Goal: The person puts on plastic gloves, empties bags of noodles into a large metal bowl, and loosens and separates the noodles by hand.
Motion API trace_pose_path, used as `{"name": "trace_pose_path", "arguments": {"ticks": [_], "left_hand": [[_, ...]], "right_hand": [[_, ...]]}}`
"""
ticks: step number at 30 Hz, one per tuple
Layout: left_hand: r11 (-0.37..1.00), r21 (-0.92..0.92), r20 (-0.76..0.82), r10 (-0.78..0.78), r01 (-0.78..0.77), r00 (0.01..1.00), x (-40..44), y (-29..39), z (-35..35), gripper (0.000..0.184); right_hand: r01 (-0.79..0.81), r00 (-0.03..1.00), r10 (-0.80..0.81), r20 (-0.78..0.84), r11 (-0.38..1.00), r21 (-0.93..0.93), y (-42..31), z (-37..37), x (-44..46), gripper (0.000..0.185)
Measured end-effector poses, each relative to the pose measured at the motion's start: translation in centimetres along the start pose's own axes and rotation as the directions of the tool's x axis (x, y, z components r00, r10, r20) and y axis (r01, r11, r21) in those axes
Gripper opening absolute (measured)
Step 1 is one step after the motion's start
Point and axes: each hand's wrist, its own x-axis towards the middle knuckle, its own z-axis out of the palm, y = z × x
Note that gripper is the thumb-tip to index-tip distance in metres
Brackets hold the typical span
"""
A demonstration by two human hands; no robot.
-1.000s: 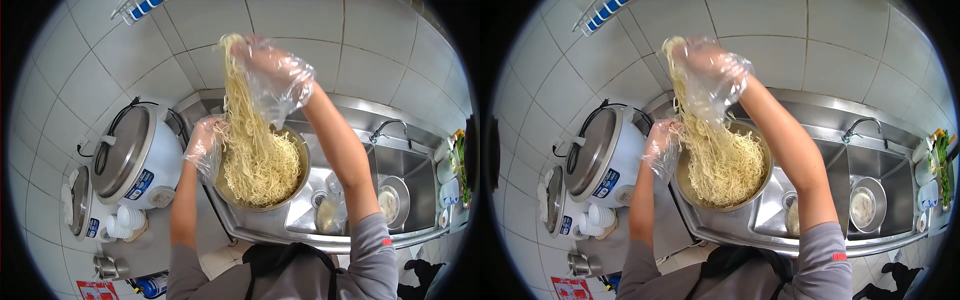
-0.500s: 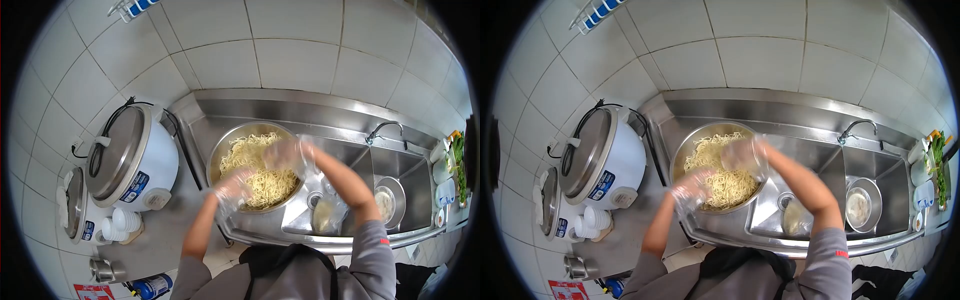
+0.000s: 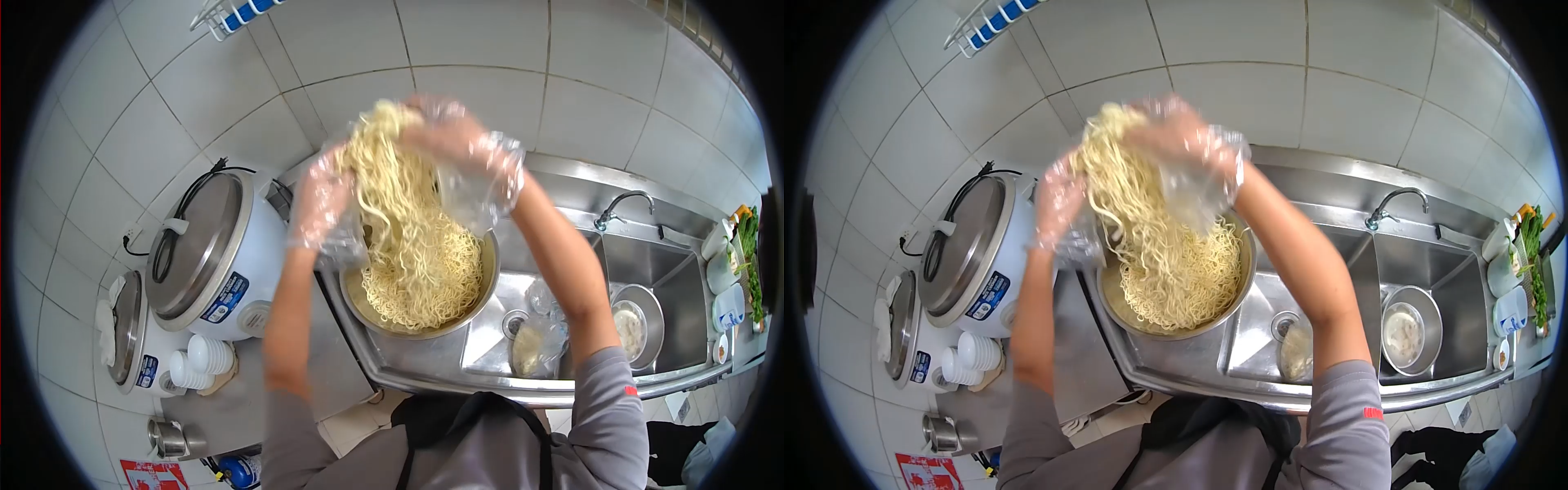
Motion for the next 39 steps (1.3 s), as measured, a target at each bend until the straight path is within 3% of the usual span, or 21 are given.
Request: {"name": "trace_pose_path", "arguments": {"ticks": [1, 2, 5, 7, 11, 14, 17, 19, 20, 21, 23, 24, 26, 28, 30, 32, 34, 35, 37, 38, 39], "left_hand": [[0.96, 0.16, -0.072, 0.245, -0.231, 0.967, 2.1, -3.5, -0.4, 0.034], [0.966, 0.131, -0.065, 0.232, -0.222, 0.971, 2.8, -2.9, -0.9, 0.031], [0.983, 0.027, -0.065, 0.184, -0.182, 0.981, 4.0, 0.3, -3.1, 0.025], [0.989, -0.053, -0.089, 0.133, -0.138, 0.987, 4.4, 1.4, -4.1, 0.022], [0.833, -0.541, -0.148, 0.045, -0.119, 0.988, 5.4, 0.6, -3.6, 0.022], [0.497, -0.865, -0.049, 0.044, -0.064, 0.998, 6.0, 3.8, -4.7, 0.028], [0.485, -0.874, 0.0, -0.016, 0.007, 1.0, 5.3, 5.3, -4.1, 0.032], [0.557, -0.83, 0.043, 0.016, 0.027, 0.999, 6.1, 2.7, -2.8, 0.033], [0.646, -0.763, 0.061, 0.036, 0.024, 0.998, 6.7, 0.4, -1.8, 0.033], [0.556, -0.822, 0.112, -0.053, 0.123, 0.992, 6.8, -0.8, -0.7, 0.033], [0.416, -0.883, 0.187, -0.116, 0.219, 0.975, 6.1, -2.9, 1.7, 0.035], [0.378, -0.9, 0.195, -0.101, 0.219, 0.976, 5.0, -4.1, 2.8, 0.036], [0.621, -0.746, 0.319, 0.02, 0.238, 0.947, 3.6, -7.9, 4.2, 0.032], [0.889, -0.381, 0.453, -0.061, 0.255, 0.889, 1.6, -4.9, 4.2, 0.029], [0.759, -0.565, 0.51, 0.013, 0.323, 0.86, 1.0, -7.2, 6.6, 0.031], [0.831, -0.519, 0.571, 0.163, 0.2, 0.804, 0.1, -6.6, 6.2, 0.034], [0.994, -0.099, 0.675, 0.029, 0.052, 0.738, 0.7, -3.3, 5.4, 0.038], [0.992, 0.122, 0.698, -0.059, -0.038, 0.714, 0.9, -2.3, 5.2, 0.04], [0.995, -0.052, 0.62, -0.035, 0.086, 0.784, 0.5, -3.5, 6.4, 0.038], [0.98, -0.146, 0.578, -0.029, 0.139, 0.815, 0.4, -4.1, 6.9, 0.037], [0.991, -0.133, 0.513, 0.064, 0.005, 0.856, 0.5, -4.7, 6.7, 0.034]], "right_hand": [[0.022, 1.0, -0.019, -0.024, 0.991, 0.135, -3.1, -1.3, -0.5, 0.049], [0.048, 0.998, -0.035, -0.052, 0.963, 0.266, -5.0, -2.2, -0.8, 0.042], [0.151, 0.988, -0.15, -0.02, 0.984, 0.097, -5.2, -2.6, 0.5, 0.041], [0.075, 0.994, -0.07, -0.081, 0.995, 0.063, -4.6, -2.3, 0.6, 0.04], [0.192, 0.981, -0.185, 0.052, 0.926, -0.326, 1.0, -0.3, 2.8, 0.044], [-0.016, 0.999, 0.028, -0.04, 0.964, 0.264, 0.1, -0.8, 0.1, 0.054], [0.077, 0.994, -0.084, 0.077, 0.993, 0.093, 5.2, 2.1, -1.3, 0.06], [0.057, 0.88, 0.16, 0.446, 0.899, -0.434, 7.9, 4.7, -1.7, 0.075], [0.088, 0.863, 0.188, 0.468, 0.858, -0.506, 11.5, 7.2, -3.1, 0.075], [0.12, 0.848, 0.216, 0.483, 0.81, -0.574, 16.4, 10.0, -4.5, 0.076], [-0.078, 0.903, 0.254, 0.347, 0.89, -0.449, 21.4, 12.6, -6.4, 0.07], [-0.067, 0.934, 0.197, 0.298, 0.916, -0.396, 21.5, 11.9, -5.4, 0.067], [-0.053, 0.974, 0.111, 0.2, 0.96, -0.276, 21.7, 11.0, -3.5, 0.06], [-0.085, 0.975, 0.11, 0.195, 0.988, -0.132, 13.5, 6.4, -1.3, 0.056], [-0.053, 0.985, 0.068, 0.156, 0.993, -0.101, 4.8, 1.9, -0.2, 0.051], [0.136, 0.978, -0.11, 0.179, 0.981, -0.141, 1.7, 0.1, 1.4, 0.047], [0.237, 0.968, -0.209, 0.14, 0.945, -0.226, -1.5, -1.2, 2.7, 0.044], [0.193, 0.98, -0.186, 0.075, 0.977, -0.095, -3.2, -1.6, 3.1, 0.044], [0.113, 0.993, -0.108, -0.037, 0.978, 0.176, -5.4, -2.1, 3.7, 0.044], [0.149, 0.988, -0.143, -0.05, 0.975, 0.162, -5.2, -2.1, 4.4, 0.044], [0.185, 0.982, -0.177, -0.067, 0.972, 0.147, -4.8, -2.1, 5.2, 0.044]]}}
